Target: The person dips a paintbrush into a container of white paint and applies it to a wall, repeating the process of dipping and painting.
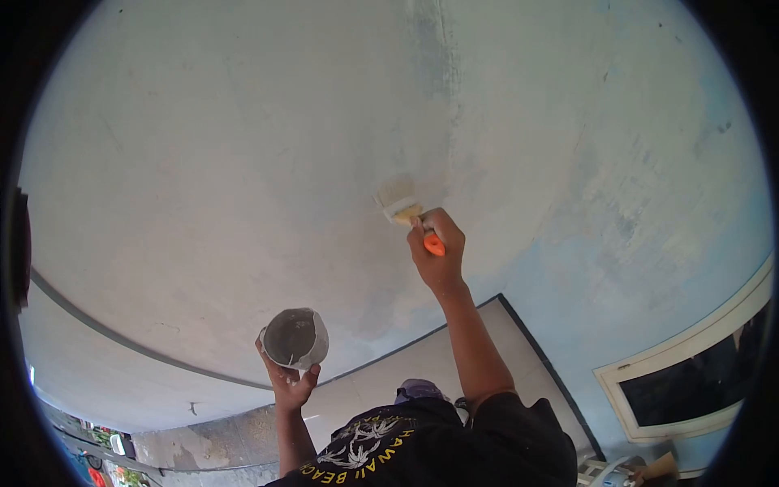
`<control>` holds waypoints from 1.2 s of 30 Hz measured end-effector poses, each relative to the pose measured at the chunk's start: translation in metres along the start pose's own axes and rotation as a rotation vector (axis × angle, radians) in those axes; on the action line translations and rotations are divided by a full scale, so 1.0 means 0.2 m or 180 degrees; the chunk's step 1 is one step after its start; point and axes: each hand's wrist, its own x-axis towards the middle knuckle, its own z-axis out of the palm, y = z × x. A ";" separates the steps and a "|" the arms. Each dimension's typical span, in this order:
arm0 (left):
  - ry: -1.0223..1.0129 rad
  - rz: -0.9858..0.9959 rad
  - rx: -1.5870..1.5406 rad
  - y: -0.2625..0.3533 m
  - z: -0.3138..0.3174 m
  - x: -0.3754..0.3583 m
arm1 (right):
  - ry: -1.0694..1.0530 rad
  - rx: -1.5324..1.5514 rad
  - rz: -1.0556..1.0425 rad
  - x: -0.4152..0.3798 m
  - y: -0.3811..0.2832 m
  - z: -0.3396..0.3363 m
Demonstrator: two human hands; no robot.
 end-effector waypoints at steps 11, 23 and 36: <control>-0.0003 -0.0197 -0.0161 0.05 0.02 0.00 | 0.0501 0.0591 0.0360 0.67 -0.39 -0.03; 0.0010 -0.0212 -0.0073 0.02 0.01 -0.01 | 0.0753 0.0816 0.0092 0.03 -0.04 0.09; -0.0175 -0.0166 -0.0343 0.00 -0.01 0.00 | -0.0241 0.0559 0.1314 0.35 -0.11 0.07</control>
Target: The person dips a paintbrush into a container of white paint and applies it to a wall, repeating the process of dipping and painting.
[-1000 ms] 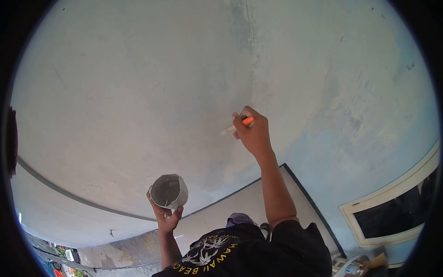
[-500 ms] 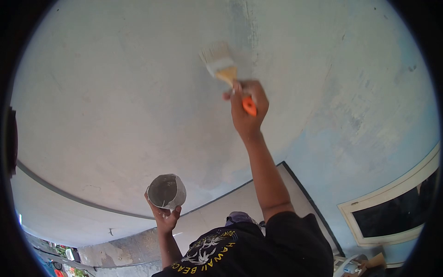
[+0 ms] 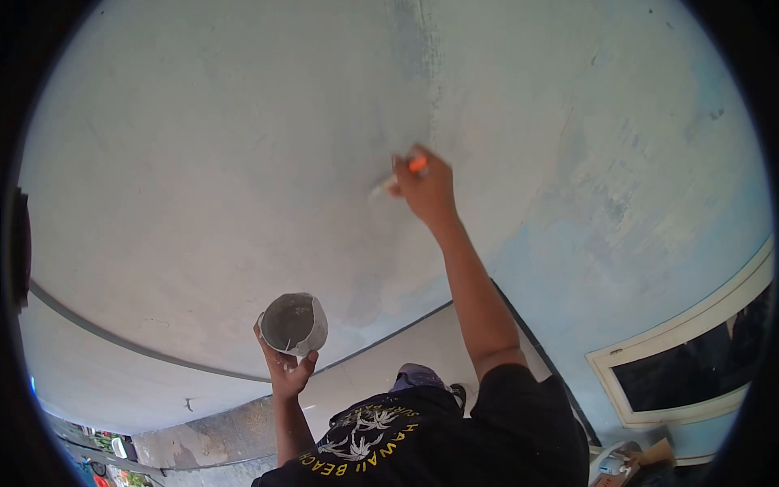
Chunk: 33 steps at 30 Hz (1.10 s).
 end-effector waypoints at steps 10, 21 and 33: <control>0.0224 0.0070 0.0103 0.02 0.03 0.00 | 0.0780 0.1438 -0.2838 0.34 -0.75 0.09; 0.0422 -0.0238 -0.0035 0.07 0.05 0.00 | -0.0335 -0.0089 0.1219 -0.71 0.81 0.01; 0.0599 -0.0150 -0.0103 0.24 0.17 0.05 | -0.0066 0.1659 -0.2949 0.53 -1.05 0.44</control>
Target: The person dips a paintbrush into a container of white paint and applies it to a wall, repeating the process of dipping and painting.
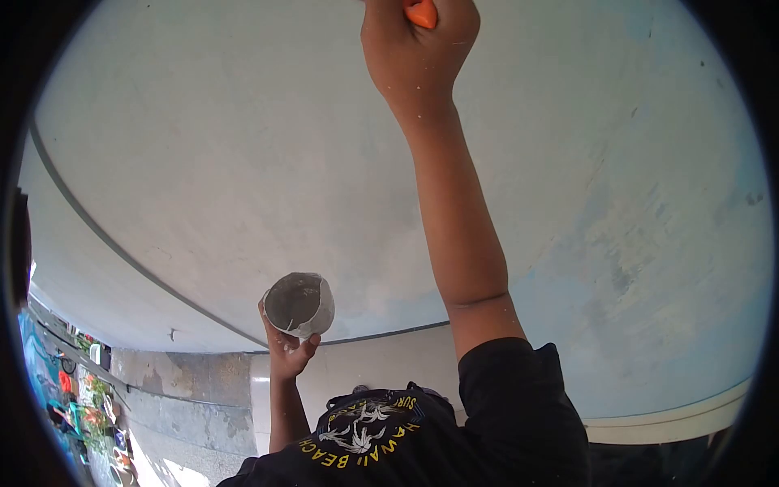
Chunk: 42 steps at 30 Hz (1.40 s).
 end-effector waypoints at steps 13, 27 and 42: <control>0.0399 -0.0634 -0.0117 0.15 0.09 0.04 | -0.0133 -0.0697 0.4624 -1.05 -0.52 -0.85; -0.0574 -0.0408 0.0267 0.55 0.02 0.17 | -0.0519 -0.0596 0.2705 -0.39 -0.70 -0.75; -0.0746 0.0292 0.0326 0.69 0.06 0.29 | -0.2698 0.0193 0.2711 0.09 -0.73 -0.08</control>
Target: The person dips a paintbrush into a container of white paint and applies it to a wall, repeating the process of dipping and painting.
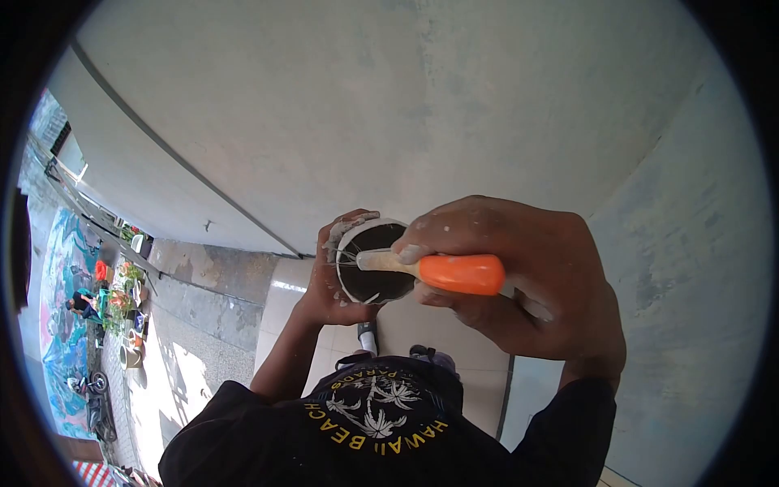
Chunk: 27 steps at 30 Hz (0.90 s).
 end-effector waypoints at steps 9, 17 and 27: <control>-0.0029 0.0097 -0.0050 0.07 -0.02 0.03 | -0.1311 -0.0529 -0.0243 0.15 0.00 0.09; 0.0091 0.0120 0.0094 0.06 0.01 0.02 | -0.0405 -0.0533 -0.0525 0.12 -0.11 -0.02; 0.0258 -0.0214 -0.0352 0.17 0.06 0.06 | -0.0574 -0.0998 -0.1026 0.18 -0.13 -0.01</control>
